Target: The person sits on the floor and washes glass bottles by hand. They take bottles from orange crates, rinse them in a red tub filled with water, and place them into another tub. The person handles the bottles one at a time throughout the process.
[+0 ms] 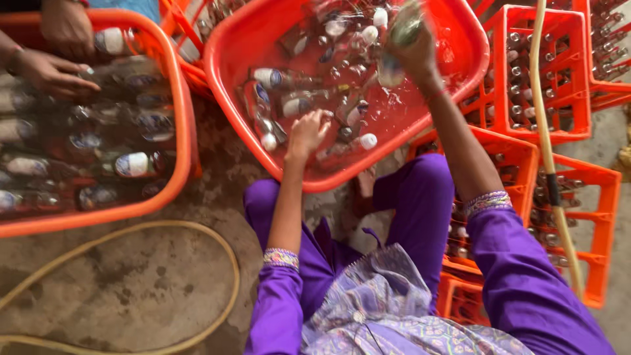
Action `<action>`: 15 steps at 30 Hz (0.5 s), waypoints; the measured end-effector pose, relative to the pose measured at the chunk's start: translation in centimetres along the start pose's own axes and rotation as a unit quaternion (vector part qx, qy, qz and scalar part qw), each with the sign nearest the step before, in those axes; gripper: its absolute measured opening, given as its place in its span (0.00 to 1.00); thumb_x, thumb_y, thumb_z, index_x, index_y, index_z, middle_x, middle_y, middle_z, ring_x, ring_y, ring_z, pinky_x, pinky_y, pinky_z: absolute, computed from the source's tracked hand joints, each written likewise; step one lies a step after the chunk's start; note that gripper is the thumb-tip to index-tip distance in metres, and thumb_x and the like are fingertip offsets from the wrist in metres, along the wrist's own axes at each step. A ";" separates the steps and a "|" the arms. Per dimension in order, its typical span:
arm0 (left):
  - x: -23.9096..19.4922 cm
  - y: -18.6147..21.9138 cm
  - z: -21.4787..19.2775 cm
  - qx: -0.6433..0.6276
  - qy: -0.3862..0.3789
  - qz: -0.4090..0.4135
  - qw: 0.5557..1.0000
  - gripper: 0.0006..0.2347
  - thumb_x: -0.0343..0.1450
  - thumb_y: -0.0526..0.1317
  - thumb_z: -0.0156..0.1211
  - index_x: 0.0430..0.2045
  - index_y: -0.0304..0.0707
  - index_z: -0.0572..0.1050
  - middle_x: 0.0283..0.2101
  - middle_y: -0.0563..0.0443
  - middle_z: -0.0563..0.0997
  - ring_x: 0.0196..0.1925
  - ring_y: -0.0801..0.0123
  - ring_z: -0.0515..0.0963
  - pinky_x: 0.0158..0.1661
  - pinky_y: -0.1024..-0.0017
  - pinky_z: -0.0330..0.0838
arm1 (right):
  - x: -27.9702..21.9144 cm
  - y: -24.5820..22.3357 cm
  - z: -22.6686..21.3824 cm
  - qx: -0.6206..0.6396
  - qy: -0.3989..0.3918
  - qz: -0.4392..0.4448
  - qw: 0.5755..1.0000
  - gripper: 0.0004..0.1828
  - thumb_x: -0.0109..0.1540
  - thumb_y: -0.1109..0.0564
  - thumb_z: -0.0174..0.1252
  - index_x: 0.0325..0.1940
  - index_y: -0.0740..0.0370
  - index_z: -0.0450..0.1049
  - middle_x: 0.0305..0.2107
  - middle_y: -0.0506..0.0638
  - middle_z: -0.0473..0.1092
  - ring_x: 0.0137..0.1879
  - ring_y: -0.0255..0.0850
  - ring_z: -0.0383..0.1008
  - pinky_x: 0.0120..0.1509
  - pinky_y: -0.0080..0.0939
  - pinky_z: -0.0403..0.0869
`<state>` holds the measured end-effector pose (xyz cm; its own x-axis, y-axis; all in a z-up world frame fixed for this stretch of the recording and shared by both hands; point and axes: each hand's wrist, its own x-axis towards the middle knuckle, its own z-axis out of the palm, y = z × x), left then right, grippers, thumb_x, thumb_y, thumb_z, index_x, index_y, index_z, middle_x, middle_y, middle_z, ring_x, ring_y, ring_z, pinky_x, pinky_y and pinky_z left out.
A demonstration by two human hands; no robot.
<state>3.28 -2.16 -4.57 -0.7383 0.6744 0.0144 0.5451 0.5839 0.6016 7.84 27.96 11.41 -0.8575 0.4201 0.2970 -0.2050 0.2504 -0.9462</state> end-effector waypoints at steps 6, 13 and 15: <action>1.6 -1.7 0.1 0.025 0.103 0.023 0.994 0.13 0.76 0.50 0.54 0.49 0.47 0.76 0.46 0.42 0.81 0.51 0.49 0.79 0.55 0.50 0.68 | -1.5 -0.5 2.1 0.197 0.147 -0.049 0.968 0.22 0.65 0.65 0.70 0.59 0.67 0.69 0.47 0.54 0.75 0.54 0.43 0.78 0.61 0.44 0.80; 1.5 -1.5 -0.6 0.066 0.163 0.080 0.981 0.10 0.72 0.47 0.56 0.41 0.48 0.78 0.44 0.48 0.83 0.48 0.55 0.81 0.52 0.50 0.67 | -0.6 -2.4 3.1 0.141 0.145 -0.073 0.977 0.24 0.62 0.67 0.71 0.60 0.65 0.70 0.44 0.50 0.76 0.49 0.39 0.77 0.56 0.41 0.78; -0.7 -0.5 0.1 -0.020 0.126 0.025 0.992 0.09 0.73 0.47 0.56 0.40 0.48 0.78 0.41 0.50 0.83 0.47 0.56 0.81 0.53 0.51 0.68 | -2.6 -1.0 2.3 0.095 0.115 -0.043 0.988 0.25 0.61 0.68 0.71 0.60 0.65 0.70 0.43 0.49 0.76 0.48 0.38 0.77 0.54 0.40 0.77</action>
<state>3.61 -2.89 -5.00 -0.7895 0.5646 0.2404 0.5708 0.5316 0.6258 9.18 24.64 11.29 -0.7078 0.5972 0.3774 -0.3760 0.1338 -0.9169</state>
